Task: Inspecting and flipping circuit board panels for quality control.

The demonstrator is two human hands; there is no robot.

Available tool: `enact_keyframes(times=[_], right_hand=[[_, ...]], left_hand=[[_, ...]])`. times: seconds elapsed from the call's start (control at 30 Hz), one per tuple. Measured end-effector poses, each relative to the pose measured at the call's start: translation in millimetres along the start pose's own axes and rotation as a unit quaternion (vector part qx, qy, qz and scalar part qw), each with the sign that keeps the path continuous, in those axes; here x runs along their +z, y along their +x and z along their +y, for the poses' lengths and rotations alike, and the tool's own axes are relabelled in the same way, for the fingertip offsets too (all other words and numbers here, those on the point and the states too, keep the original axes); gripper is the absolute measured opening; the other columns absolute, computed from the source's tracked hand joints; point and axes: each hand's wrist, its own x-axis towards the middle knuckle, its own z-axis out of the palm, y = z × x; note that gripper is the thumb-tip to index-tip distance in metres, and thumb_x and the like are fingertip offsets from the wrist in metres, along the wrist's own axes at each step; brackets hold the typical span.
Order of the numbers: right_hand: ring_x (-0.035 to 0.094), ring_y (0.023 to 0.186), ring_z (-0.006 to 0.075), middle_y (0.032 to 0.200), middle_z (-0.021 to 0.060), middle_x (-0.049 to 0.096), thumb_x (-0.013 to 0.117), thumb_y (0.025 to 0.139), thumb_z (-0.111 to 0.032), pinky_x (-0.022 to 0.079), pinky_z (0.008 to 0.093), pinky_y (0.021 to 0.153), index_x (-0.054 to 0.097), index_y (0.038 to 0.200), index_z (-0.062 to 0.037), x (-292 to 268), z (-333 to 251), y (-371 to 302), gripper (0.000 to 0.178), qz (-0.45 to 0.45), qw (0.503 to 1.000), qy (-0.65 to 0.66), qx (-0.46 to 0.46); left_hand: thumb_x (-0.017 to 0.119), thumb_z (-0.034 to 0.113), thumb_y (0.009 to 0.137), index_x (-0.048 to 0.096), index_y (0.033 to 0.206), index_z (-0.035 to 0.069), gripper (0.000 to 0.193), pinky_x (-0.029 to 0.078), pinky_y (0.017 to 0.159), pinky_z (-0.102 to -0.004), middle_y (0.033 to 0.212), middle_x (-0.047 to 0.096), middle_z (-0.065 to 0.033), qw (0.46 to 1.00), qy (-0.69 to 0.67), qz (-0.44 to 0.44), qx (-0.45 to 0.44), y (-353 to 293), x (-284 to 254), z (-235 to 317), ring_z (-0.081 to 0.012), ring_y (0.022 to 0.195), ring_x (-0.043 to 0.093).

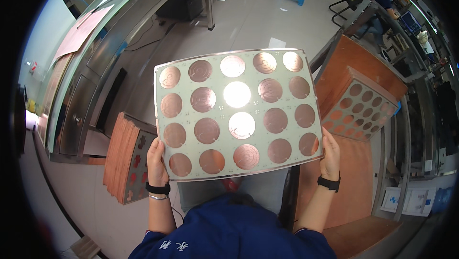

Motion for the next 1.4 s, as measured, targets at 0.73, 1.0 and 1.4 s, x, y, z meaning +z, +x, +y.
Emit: enact_keyframes(times=[0.73, 1.0, 1.4], right_hand=[[0.057, 0.086, 0.01, 0.099, 0.0048, 0.06, 0.047, 0.094, -0.012, 0.046, 0.0228, 0.077, 0.054, 0.113, 0.0024, -10.1, -1.9, -2.1, 0.024, -0.006, 1.0, 0.015, -0.014], [0.056, 0.095, 0.0101, 0.106, 0.0056, 0.059, 0.046, 0.095, -0.017, 0.045, 0.0232, 0.081, 0.048, 0.122, 0.0032, -1.9, -16.9, -4.3, 0.034, -0.006, 0.999, -0.004, -0.046], [0.053, 0.102, 0.011, 0.116, 0.0072, 0.057, 0.052, 0.094, -0.019, 0.042, 0.025, 0.088, 0.049, 0.123, 0.0034, -13.6, -15.1, -0.2, 0.037, -0.092, 0.993, 0.016, -0.072]], left_hand=[[0.047, 0.018, 0.095, 0.055, 0.1, 0.001, 0.02, 0.043, 0.078, -0.0239, 0.095, 0.06, -0.0038, 0.997, 0.038, 0.017, 0.063, -2.3, -7.3, 6.1, -0.0083, 0.085, 0.054], [0.047, 0.02, 0.096, 0.057, 0.097, 0.001, 0.022, 0.042, 0.078, -0.0236, 0.093, 0.061, -0.0033, 0.995, 0.068, 0.03, 0.064, 3.2, -8.2, 5.2, -0.0081, 0.084, 0.053], [0.045, 0.021, 0.096, 0.056, 0.092, 0.002, 0.022, 0.044, 0.077, -0.024, 0.09, 0.061, -0.002, 0.997, 0.044, 0.011, 0.063, 5.2, -22.7, 6.1, -0.008, 0.083, 0.054]])
